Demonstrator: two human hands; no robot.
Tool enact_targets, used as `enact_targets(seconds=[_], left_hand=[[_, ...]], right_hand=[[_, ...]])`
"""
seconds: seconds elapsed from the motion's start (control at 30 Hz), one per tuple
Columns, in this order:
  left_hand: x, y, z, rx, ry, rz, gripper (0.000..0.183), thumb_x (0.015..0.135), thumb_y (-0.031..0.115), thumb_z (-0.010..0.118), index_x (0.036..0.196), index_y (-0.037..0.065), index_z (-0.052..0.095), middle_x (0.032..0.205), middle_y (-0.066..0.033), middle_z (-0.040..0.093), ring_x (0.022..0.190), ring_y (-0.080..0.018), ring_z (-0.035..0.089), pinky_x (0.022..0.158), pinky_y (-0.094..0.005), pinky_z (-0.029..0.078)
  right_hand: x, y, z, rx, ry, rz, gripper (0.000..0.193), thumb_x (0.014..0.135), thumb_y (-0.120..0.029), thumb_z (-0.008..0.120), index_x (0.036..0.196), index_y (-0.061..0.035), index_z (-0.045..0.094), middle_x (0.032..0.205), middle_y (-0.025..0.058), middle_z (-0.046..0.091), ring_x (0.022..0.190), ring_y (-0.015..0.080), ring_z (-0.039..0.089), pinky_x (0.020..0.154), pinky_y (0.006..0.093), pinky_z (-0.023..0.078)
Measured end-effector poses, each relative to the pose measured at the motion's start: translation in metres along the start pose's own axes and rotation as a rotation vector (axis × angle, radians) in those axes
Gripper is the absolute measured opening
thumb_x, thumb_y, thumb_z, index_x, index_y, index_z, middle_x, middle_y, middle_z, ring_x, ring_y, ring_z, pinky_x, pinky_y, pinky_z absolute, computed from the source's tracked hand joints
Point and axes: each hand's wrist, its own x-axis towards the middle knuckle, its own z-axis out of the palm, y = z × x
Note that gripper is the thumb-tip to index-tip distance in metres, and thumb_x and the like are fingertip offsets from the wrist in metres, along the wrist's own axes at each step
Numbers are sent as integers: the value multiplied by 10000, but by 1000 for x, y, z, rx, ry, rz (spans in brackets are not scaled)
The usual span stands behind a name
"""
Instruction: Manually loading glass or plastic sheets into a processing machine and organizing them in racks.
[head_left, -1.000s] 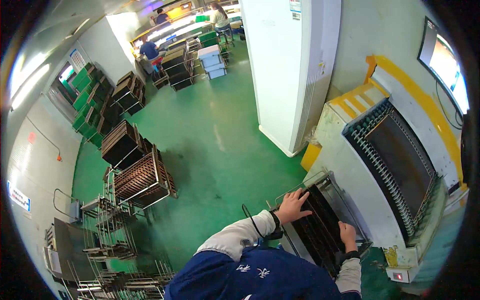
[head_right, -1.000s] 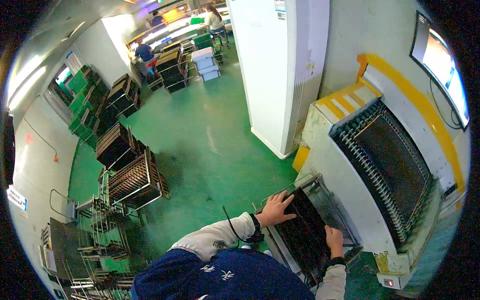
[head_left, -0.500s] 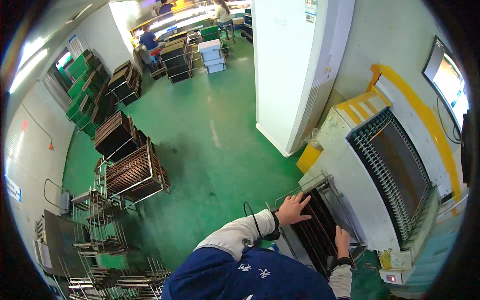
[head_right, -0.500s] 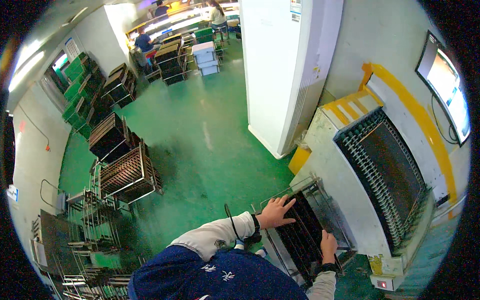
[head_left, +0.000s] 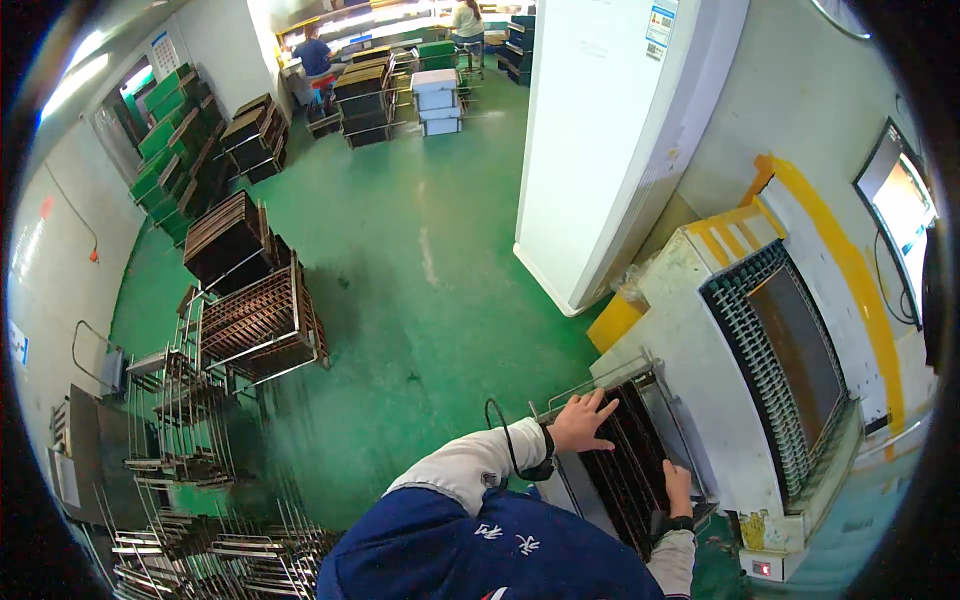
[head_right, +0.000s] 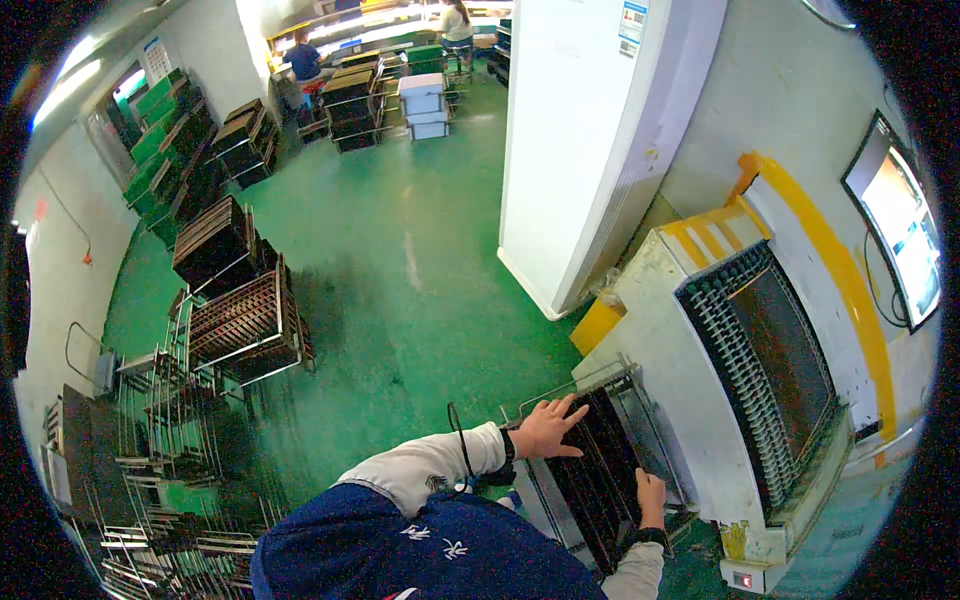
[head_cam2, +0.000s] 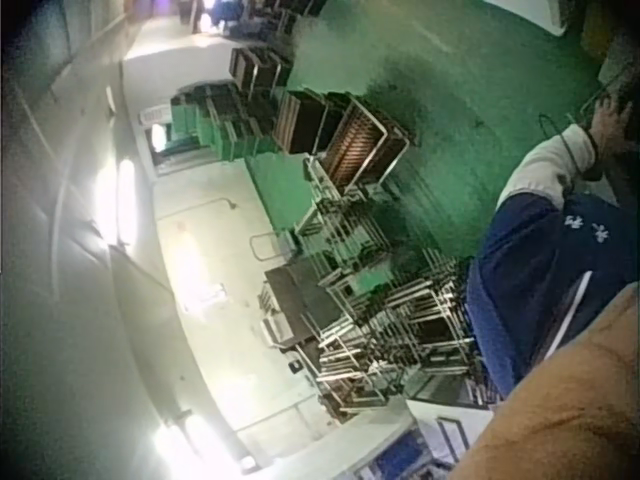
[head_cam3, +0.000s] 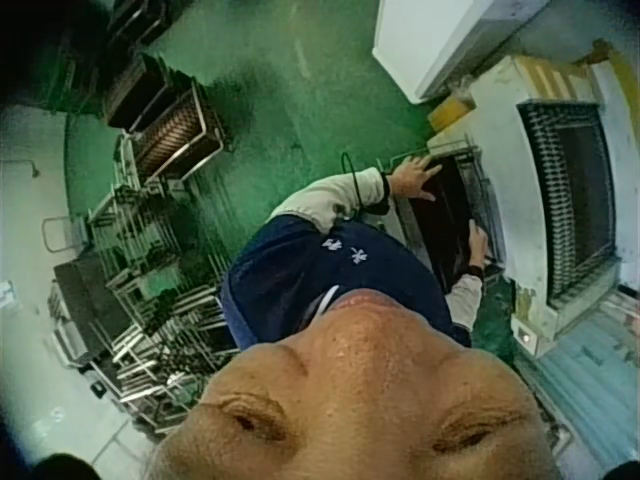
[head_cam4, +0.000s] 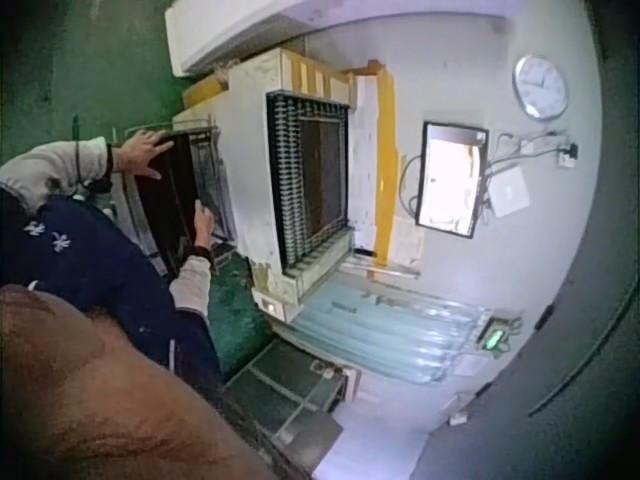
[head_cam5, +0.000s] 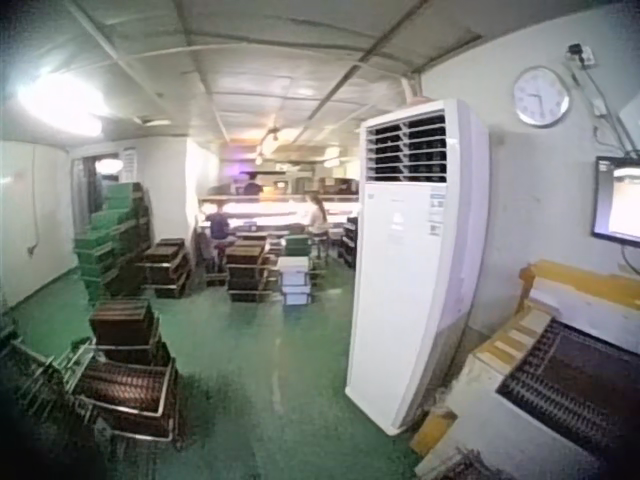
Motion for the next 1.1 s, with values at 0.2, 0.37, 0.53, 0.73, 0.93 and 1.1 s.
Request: enact_targets(seconds=[0.2, 0.37, 0.53, 0.73, 0.93, 1.1], left_hand=[[1, 2, -5, -46, 5, 16, 1020, 791, 688, 671, 1534, 60, 365, 1492, -302, 383, 1336, -418, 444, 1073, -476, 378], [3, 0, -1, -54, 36, 16, 1012, 785, 665, 692, 1531, 60, 373, 1487, -299, 393, 1326, -422, 450, 1067, -479, 383], [6, 1, 1, -53, 25, 16, 1007, 783, 653, 700, 1531, 61, 375, 1491, -295, 393, 1309, -418, 462, 1061, -473, 387], [8, -1, 8, -59, 46, 14, 1017, 783, 664, 693, 1539, 67, 366, 1494, -289, 390, 1294, -407, 474, 1044, -466, 395], [13, 3, -5, -55, -27, -14, 1022, 788, 674, 683, 1547, 74, 355, 1496, -287, 388, 1282, -406, 484, 1041, -465, 402], [19, 8, 4, -38, 0, 9, 1008, 799, 673, 675, 1545, 74, 357, 1490, -285, 399, 1275, -412, 493, 1051, -474, 403]], right_hand=[[6, 24, 4, -24, -65, -9, 548, 920, -500, 628, 891, 40, 723, 857, 261, 689, 819, 416, 662, 744, 498, 477], [-3, 9, 3, -119, -30, -108, 509, 928, -426, 606, 785, 58, 674, 766, 283, 627, 759, 458, 628, 698, 528, 439], [-17, -12, -10, -162, 91, -235, 485, 923, -389, 588, 755, 62, 647, 752, 287, 613, 725, 482, 584, 680, 551, 414], [-23, -41, -79, -308, 270, -147, 375, 937, -349, 600, 841, 4, 681, 835, 237, 645, 791, 432, 605, 711, 523, 439], [-40, -40, -191, -474, 517, -274, 283, 998, -266, 561, 921, -16, 670, 817, 211, 604, 803, 386, 591, 721, 495, 432], [-51, -2, -258, 469, 978, -145, 371, 1015, -233, 573, 1230, 59, 649, 1045, 160, 692, 939, 214, 621, 903, 378, 476]])
